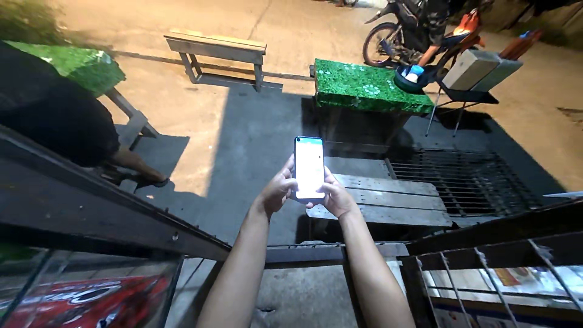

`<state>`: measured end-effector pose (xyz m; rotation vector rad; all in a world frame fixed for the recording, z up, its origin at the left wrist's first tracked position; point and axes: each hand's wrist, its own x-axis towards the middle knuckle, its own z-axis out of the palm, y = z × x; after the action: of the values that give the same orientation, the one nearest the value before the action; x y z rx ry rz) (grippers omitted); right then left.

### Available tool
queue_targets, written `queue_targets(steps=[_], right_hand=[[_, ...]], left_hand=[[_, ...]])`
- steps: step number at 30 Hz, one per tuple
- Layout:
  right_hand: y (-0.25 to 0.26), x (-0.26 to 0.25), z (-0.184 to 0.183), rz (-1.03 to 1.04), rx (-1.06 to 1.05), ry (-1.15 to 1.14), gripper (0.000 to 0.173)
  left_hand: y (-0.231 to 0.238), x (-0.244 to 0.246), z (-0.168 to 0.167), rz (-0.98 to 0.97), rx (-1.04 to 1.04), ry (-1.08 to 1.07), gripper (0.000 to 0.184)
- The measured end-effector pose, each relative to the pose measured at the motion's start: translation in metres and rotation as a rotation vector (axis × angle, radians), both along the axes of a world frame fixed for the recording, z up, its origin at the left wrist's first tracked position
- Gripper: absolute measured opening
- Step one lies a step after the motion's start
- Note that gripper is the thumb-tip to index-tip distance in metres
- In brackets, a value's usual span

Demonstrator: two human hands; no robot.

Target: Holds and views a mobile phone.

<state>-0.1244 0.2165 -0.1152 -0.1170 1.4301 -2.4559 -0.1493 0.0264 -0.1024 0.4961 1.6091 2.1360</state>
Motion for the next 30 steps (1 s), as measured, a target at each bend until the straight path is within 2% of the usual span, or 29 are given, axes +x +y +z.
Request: queue_targets(steps=[7, 18, 28, 30], right_hand=[[-0.0020, 0.0003, 0.0037, -0.016, 0.048, 0.006, 0.065], [-0.0062, -0.0006, 0.0081, -0.061, 0.098, -0.028, 0.059], [-0.0041, -0.0019, 0.0077, -0.049, 0.064, -0.068, 0.044], [-0.0026, -0.0033, 0.0076, -0.022, 0.061, -0.059, 0.047]], left_hand=[[0.0022, -0.0005, 0.0015, 0.016, -0.014, -0.020, 0.085], [0.0023, -0.0063, -0.0007, -0.003, 0.026, -0.036, 0.081], [0.0030, -0.0052, 0.0004, 0.050, -0.040, -0.047, 0.080], [0.0027, -0.0066, -0.0002, 0.047, -0.029, -0.049, 0.077]])
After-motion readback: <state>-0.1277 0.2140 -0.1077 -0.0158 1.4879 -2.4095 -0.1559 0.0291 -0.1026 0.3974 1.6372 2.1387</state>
